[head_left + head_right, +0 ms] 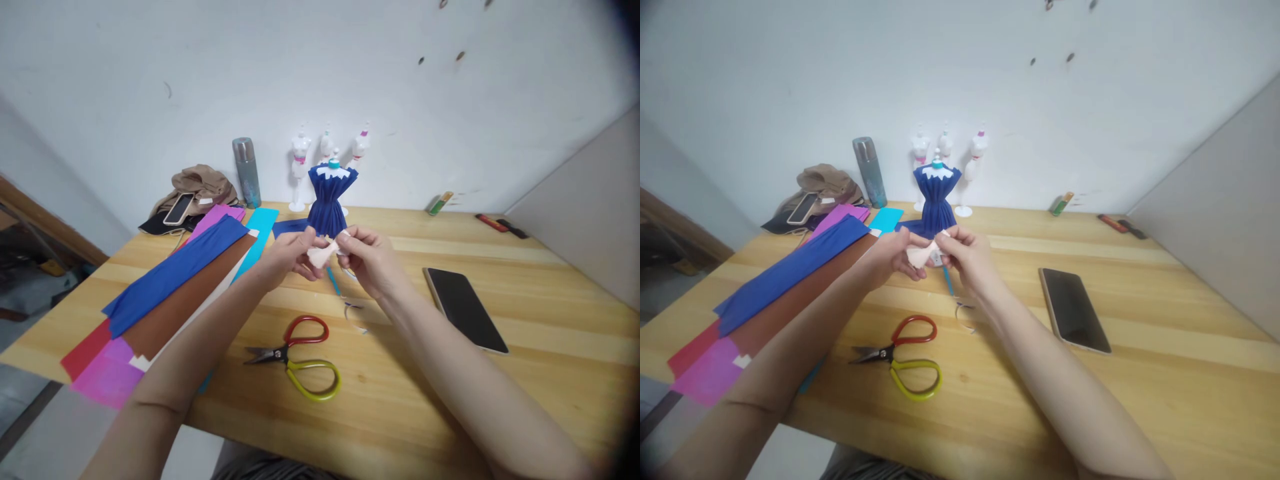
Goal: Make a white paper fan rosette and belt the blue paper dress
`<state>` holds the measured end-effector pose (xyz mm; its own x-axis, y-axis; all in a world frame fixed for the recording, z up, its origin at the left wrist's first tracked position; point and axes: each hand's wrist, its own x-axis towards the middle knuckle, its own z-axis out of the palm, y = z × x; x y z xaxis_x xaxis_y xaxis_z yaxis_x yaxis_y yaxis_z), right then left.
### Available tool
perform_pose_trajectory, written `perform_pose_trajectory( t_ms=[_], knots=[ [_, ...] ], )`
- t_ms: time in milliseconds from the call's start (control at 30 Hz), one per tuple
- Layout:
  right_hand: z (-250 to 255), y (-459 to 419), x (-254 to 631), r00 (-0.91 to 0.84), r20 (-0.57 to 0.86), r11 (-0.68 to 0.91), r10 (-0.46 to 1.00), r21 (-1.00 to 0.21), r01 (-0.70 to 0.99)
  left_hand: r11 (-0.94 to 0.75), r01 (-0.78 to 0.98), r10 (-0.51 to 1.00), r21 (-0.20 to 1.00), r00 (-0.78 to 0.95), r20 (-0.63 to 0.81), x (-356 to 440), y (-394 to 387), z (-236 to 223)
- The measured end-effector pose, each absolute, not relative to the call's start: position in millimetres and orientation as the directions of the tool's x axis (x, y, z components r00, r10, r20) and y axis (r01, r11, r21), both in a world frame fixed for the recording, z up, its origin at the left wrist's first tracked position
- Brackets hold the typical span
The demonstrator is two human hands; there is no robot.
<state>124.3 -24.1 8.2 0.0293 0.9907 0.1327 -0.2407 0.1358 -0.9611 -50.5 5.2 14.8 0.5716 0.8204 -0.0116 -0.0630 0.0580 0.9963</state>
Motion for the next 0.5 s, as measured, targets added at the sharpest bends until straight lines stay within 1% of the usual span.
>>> perform_pose_trajectory(
  t_ms=[100,167,300,433,500],
  knots=[
    [3.6,-21.8,122.5,0.111,0.141,0.168,0.984,-0.943,-0.289,0.054,-0.068,0.826,0.996,0.563,-0.006,-50.7,4.9,13.6],
    [0.8,-21.4,120.2,0.142,0.138,0.177,0.980,-0.934,-0.312,0.044,-0.070,0.851,0.997,0.526,-0.001,-48.8,4.5,11.6],
    [-1.0,-24.5,114.3,0.130,0.102,0.143,0.986,-0.923,-0.356,0.025,-0.164,0.913,0.986,0.406,0.045,-44.5,6.0,6.0],
    [-0.4,-26.6,112.3,0.063,0.066,0.083,0.996,-0.944,-0.319,-0.010,-0.205,0.933,0.979,0.351,0.083,-46.9,10.1,4.5],
    [-0.5,-25.5,113.6,0.069,0.089,0.104,0.994,-0.961,-0.255,-0.007,-0.194,0.929,0.981,0.361,0.078,-49.1,11.4,5.6]
  ],
)
